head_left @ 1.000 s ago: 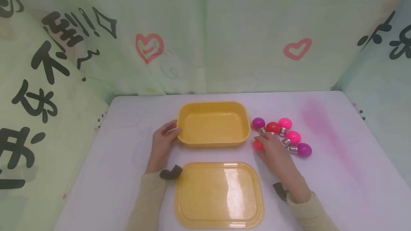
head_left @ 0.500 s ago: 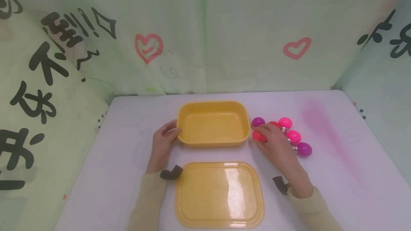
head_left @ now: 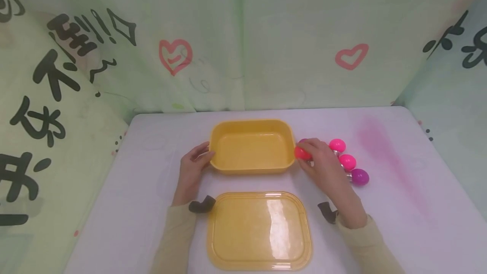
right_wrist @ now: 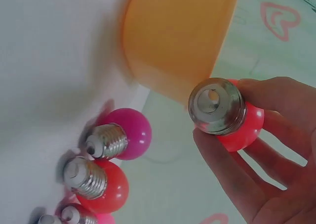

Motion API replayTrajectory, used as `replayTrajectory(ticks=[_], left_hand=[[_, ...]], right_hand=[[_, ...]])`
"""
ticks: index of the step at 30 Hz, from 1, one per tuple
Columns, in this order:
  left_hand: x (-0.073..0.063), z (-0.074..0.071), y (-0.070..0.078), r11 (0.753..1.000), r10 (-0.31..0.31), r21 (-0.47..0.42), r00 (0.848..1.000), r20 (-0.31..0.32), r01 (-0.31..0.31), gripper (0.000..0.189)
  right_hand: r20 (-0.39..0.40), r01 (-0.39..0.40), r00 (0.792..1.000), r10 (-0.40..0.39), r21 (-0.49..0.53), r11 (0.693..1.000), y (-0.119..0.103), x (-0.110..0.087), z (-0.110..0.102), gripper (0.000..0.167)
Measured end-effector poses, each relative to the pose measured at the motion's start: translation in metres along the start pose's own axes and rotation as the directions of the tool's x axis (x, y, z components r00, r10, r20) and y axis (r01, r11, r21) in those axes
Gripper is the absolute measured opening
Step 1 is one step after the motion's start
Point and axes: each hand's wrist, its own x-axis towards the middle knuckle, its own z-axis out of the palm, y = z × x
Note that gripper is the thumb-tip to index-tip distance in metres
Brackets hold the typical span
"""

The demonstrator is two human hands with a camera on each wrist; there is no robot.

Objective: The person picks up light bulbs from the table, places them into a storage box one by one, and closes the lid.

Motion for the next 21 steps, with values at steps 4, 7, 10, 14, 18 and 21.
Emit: replayTrajectory(ticks=[4, 7, 10, 14, 18, 21], left_hand=[[0.001, 0.0, -0.001, 1.0, 0.001, 0.015, 1.0, 0.022, -0.001, 0.043], [0.001, 0.001, -0.002, 1.0, 0.004, 0.029, 0.999, 0.037, -0.005, 0.042], [0.001, 0.002, -0.002, 0.999, 0.002, 0.038, 0.999, 0.039, -0.003, 0.042], [0.0, 0.003, -0.001, 0.998, -0.017, 0.058, 0.999, 0.029, 0.016, 0.042], [-0.001, 0.003, 0.0, 0.998, -0.02, 0.062, 1.0, 0.024, 0.018, 0.041], [-0.001, 0.002, 0.0, 0.999, -0.009, 0.053, 0.999, 0.031, 0.008, 0.042]], right_hand=[[-0.017, 0.031, 0.999, -0.031, 0.025, 0.999, -0.003, 0.004, 0.0, 0.043], [-0.029, 0.059, 0.998, -0.058, 0.037, 0.998, -0.006, 0.008, 0.001, 0.043], [-0.031, 0.078, 0.997, -0.076, 0.057, 0.995, -0.009, 0.011, 0.003, 0.043], [-0.025, 0.094, 0.995, -0.092, 0.082, 0.992, -0.014, 0.016, 0.006, 0.044], [-0.035, 0.106, 0.994, -0.103, 0.1, 0.989, -0.019, 0.021, 0.01, 0.044], [-0.031, 0.095, 0.995, -0.092, 0.117, 0.989, -0.022, 0.025, 0.013, 0.043]])
